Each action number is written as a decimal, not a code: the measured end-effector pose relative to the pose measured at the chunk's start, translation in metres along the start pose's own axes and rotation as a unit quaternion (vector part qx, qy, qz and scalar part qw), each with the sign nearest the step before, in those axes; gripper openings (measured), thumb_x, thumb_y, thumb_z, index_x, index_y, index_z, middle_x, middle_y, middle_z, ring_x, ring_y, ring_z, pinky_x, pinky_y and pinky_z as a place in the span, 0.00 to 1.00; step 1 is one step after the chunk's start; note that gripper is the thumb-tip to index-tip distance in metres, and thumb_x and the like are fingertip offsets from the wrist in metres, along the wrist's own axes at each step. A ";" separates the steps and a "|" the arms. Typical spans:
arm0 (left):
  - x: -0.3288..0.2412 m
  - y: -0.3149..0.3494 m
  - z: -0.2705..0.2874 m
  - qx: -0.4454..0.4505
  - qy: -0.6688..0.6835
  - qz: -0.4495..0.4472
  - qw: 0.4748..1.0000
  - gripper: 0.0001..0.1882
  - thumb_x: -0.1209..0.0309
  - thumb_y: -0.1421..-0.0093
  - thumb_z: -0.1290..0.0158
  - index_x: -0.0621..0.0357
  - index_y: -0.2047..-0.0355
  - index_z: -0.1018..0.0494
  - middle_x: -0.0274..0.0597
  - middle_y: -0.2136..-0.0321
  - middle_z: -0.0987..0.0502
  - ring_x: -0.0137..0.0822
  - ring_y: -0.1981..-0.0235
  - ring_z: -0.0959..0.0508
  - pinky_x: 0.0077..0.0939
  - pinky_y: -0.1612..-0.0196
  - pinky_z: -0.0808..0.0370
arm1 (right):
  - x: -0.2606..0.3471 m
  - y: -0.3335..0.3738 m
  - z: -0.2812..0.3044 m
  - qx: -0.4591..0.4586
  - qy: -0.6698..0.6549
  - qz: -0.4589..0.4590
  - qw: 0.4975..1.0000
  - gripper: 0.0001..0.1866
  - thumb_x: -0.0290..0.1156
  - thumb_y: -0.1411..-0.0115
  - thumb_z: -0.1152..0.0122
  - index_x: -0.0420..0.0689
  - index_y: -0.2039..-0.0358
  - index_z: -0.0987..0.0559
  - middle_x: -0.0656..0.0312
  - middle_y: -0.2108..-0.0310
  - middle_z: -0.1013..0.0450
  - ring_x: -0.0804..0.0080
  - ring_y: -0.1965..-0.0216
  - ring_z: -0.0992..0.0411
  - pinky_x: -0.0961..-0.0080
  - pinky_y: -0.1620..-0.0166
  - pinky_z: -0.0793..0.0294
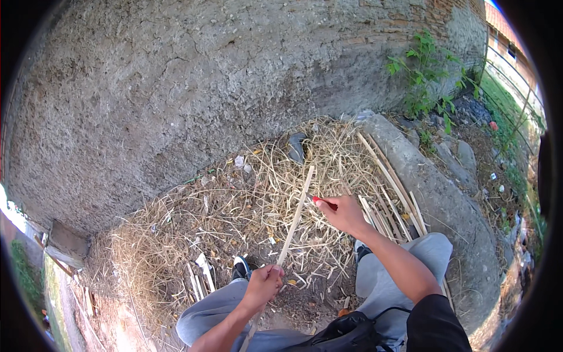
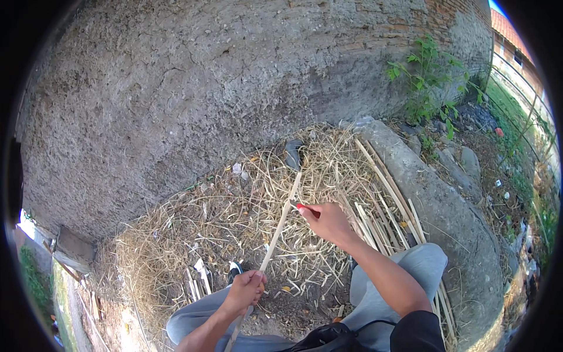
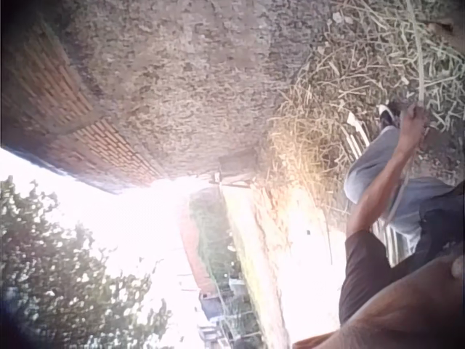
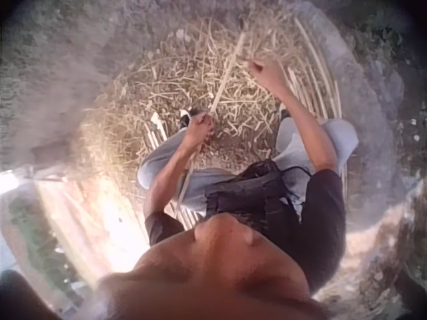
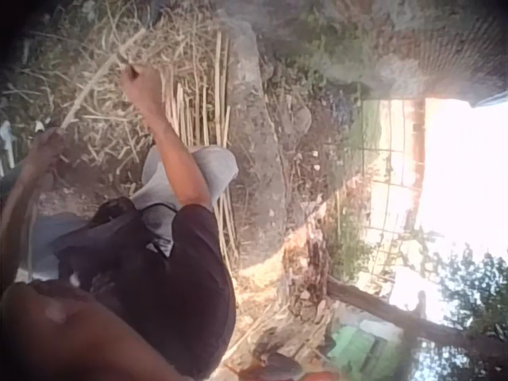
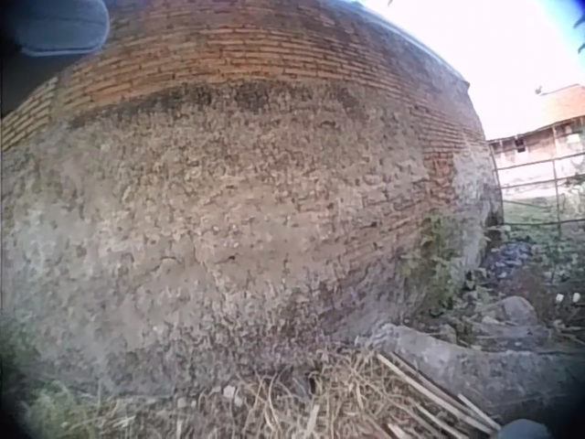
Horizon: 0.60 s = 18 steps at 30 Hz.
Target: The person picks up a bamboo strip and scrapes along its surface with a utility knife.
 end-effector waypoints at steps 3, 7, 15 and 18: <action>-0.006 -0.001 -0.003 -0.008 -0.024 -0.012 1.000 0.13 0.62 0.26 0.59 0.58 0.64 0.32 0.26 0.83 0.39 0.17 0.86 0.45 0.15 0.85 0.47 | 0.024 0.021 -0.012 0.050 0.023 0.058 0.997 0.19 0.48 0.37 0.40 0.45 0.58 0.15 0.54 0.84 0.26 0.63 0.84 0.29 0.69 0.76 0.33; -0.010 -0.001 -0.004 -0.018 -0.039 -0.052 0.998 0.14 0.62 0.26 0.59 0.58 0.65 0.31 0.27 0.83 0.38 0.17 0.86 0.44 0.16 0.85 0.46 | 0.032 0.037 -0.018 0.062 0.058 0.155 0.984 0.19 0.48 0.37 0.40 0.45 0.61 0.15 0.51 0.81 0.25 0.56 0.81 0.26 0.63 0.74 0.29; -0.007 -0.004 -0.001 -0.074 -0.142 -0.170 0.972 0.16 0.64 0.29 0.55 0.64 0.67 0.27 0.35 0.84 0.30 0.23 0.84 0.32 0.25 0.80 0.34 | 0.038 0.049 -0.024 0.078 0.101 0.160 0.979 0.21 0.51 0.37 0.41 0.45 0.62 0.15 0.53 0.79 0.23 0.53 0.75 0.23 0.62 0.71 0.24; -0.014 0.006 -0.007 -0.105 -0.218 -0.191 0.951 0.16 0.65 0.29 0.55 0.65 0.67 0.27 0.39 0.84 0.29 0.26 0.83 0.30 0.29 0.77 0.33 | 0.038 0.048 -0.023 0.056 0.132 0.174 0.974 0.22 0.52 0.36 0.44 0.47 0.61 0.15 0.53 0.71 0.19 0.54 0.71 0.21 0.58 0.68 0.22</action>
Point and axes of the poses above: each hand's wrist, its own y-axis away from the middle knuckle, its own z-axis out of the back of the hand, x = y × z, the point moved 5 cm from there along -y, towards the middle knuckle
